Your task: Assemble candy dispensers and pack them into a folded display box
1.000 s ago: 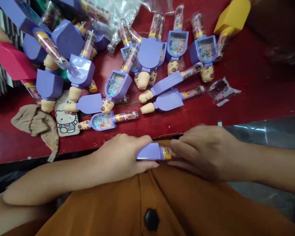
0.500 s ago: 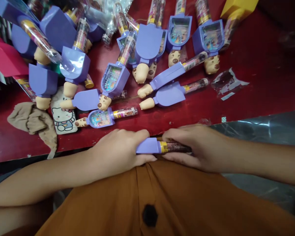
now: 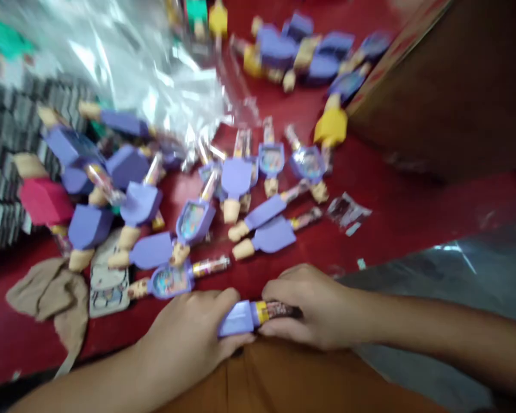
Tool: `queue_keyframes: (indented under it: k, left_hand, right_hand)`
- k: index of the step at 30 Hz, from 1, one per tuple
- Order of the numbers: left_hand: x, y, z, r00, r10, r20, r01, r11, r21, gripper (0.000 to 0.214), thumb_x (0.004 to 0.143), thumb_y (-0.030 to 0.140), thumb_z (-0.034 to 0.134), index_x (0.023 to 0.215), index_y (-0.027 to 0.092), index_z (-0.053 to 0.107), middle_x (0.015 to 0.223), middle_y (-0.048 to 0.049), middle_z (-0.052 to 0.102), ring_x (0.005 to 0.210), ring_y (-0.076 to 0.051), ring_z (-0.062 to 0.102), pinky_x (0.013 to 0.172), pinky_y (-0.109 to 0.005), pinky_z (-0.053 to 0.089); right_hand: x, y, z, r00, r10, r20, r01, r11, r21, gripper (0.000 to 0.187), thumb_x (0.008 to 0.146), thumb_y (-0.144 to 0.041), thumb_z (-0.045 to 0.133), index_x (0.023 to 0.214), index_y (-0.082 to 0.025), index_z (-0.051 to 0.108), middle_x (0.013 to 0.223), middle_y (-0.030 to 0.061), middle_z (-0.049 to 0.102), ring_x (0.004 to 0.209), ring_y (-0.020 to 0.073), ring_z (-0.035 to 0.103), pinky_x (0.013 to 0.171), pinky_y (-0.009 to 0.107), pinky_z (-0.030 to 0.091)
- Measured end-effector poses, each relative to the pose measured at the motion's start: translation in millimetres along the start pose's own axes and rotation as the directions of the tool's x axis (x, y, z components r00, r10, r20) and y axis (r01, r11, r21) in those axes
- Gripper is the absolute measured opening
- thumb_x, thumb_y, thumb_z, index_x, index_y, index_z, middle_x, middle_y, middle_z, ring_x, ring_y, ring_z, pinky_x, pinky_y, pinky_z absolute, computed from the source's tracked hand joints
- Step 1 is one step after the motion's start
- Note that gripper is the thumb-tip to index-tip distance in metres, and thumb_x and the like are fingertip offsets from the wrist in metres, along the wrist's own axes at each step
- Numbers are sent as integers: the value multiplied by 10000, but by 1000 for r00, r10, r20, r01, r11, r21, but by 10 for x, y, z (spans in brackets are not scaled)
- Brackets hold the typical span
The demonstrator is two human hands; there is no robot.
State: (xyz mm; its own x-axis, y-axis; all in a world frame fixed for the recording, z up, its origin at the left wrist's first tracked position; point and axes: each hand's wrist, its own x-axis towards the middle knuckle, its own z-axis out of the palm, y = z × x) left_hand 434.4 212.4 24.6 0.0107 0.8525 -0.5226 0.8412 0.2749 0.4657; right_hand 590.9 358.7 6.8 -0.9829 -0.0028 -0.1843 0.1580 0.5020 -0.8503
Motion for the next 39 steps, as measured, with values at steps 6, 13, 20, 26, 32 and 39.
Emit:
queue_keyframes:
  k: [6, 13, 20, 26, 32, 39]
  left_hand:
    - [184, -367, -425, 715, -42, -698, 101, 994, 44, 374, 800, 509, 492, 999, 195, 528, 866, -60, 634, 766, -230, 621, 630, -312, 490]
    - [534, -695, -256, 631, 96, -770, 54, 985, 167, 442, 740, 366, 629, 1113, 165, 501, 1137, -154, 510, 1019, -299, 507, 821, -474, 463]
    - [251, -514, -171, 580, 125, -805, -51, 992, 117, 339, 737, 251, 649, 1061, 235, 548, 1376, -137, 264, 1224, -340, 278, 923, -543, 335]
    - [180, -435, -176, 106, 36, -994, -399, 917, -9, 223, 765, 54, 524, 910, 216, 574, 1118, -49, 512, 1038, -192, 445, 910, -389, 368]
    - [379, -191, -367, 891, -135, -435, -455, -303, -838, 410, 771, 427, 610, 1092, 200, 491, 1087, -80, 570, 948, -202, 590, 814, -341, 484]
    - [84, -379, -428, 807, -466, -363, -577, -490, -654, 367, 620, 248, 695, 949, 154, 561, 825, -11, 575, 617, -75, 518, 532, -177, 464]
  right_hand:
    - [618, 97, -1160, 764, -310, -565, 101, 923, -371, 317, 866, -413, 463, 1012, -143, 542, 938, 72, 573, 843, 144, 516, 742, 249, 398]
    - [1612, 1104, -2205, 577, 154, -802, -621, 721, -308, 191, 800, -267, 515, 907, -115, 558, 937, 124, 592, 865, 208, 532, 749, 295, 388]
    - [1807, 1445, -2222, 411, 300, -861, -731, 672, -115, 281, 808, -230, 457, 1035, -74, 511, 910, 188, 591, 817, 240, 570, 689, 356, 413]
    - [1368, 865, -2026, 307, 109, -945, -524, 848, -72, 205, 778, -330, 491, 938, -211, 541, 936, 91, 610, 834, 223, 573, 676, 339, 445]
    - [859, -180, -1084, 688, -534, -492, 78, 728, -681, 204, 813, -253, 495, 620, -197, 535, 513, -8, 497, 454, 105, 418, 434, 240, 323]
    - [1547, -169, -820, 719, -695, -7, 580, 606, -544, 228, 900, -289, 412, 990, -183, 592, 837, 38, 645, 737, 103, 570, 636, 215, 408]
